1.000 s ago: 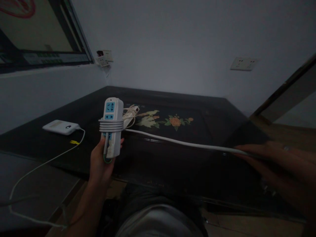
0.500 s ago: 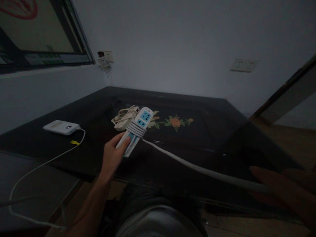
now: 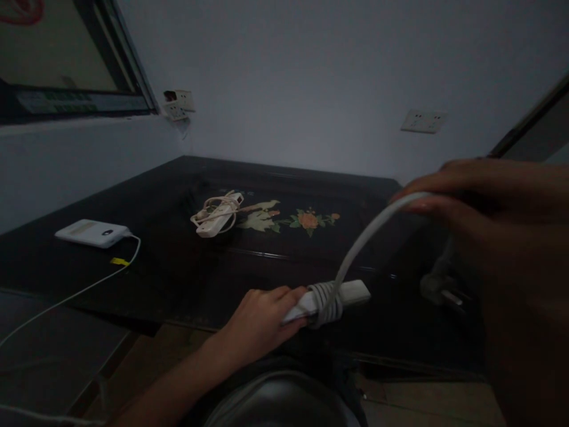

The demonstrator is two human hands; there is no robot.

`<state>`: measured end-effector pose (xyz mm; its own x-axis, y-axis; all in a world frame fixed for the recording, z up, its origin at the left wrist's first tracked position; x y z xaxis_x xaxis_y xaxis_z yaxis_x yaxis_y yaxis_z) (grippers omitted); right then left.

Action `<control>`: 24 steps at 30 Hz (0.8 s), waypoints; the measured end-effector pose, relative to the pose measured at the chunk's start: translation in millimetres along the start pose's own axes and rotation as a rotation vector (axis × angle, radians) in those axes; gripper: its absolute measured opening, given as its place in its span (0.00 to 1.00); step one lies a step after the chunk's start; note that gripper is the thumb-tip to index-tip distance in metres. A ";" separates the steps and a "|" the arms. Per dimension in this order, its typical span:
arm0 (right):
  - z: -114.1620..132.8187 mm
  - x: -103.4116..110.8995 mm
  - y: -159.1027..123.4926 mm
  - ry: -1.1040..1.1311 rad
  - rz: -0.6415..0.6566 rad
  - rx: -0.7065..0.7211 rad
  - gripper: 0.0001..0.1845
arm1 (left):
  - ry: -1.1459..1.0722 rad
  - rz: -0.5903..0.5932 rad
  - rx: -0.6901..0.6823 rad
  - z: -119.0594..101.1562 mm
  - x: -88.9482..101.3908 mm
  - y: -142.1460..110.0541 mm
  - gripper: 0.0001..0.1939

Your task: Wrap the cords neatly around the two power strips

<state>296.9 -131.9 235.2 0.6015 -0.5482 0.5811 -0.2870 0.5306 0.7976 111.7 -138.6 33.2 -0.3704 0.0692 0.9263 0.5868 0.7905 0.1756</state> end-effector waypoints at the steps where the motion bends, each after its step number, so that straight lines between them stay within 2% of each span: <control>1: -4.6 -5.9 3.8 0.009 -0.007 -0.008 0.12 | 0.019 0.015 -0.048 -6.0 -1.0 -1.6 0.21; 4: -28.8 -22.0 8.2 0.122 0.052 -0.100 0.11 | 0.071 0.004 -0.212 -18.8 1.8 -7.4 0.21; 8: -58.0 -43.1 10.1 0.272 0.198 -0.230 0.10 | 0.109 -0.106 -0.391 -29.0 13.9 -16.5 0.20; 13: -83.3 -80.3 9.7 0.414 0.404 -0.300 0.11 | 0.032 -0.325 -0.527 -36.0 34.2 -30.1 0.17; 17: -94.2 -111.0 -1.5 0.492 0.622 -0.315 0.12 | -0.100 -0.426 -0.597 -34.9 36.7 -41.3 0.22; 19: -95.8 -124.5 -10.9 0.522 0.737 -0.346 0.13 | -0.188 -0.467 -0.580 -34.5 34.7 -45.0 0.25; 24: -89.3 -148.8 -36.6 0.621 0.980 -0.401 0.16 | -0.320 -0.691 -0.324 -27.3 47.3 -51.1 0.25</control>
<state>284.5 -12.1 105.0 0.5451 0.5369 0.6439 -0.6337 0.7667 -0.1029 83.8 -192.3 77.1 -0.8822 -0.1593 0.4432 0.3122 0.5068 0.8035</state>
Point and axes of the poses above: each hand's wrist, its own y-axis towards the middle knuckle, its own x-axis out of the back of the hand, z = x × y, the point moved 6 cm from there along y, towards the middle knuckle
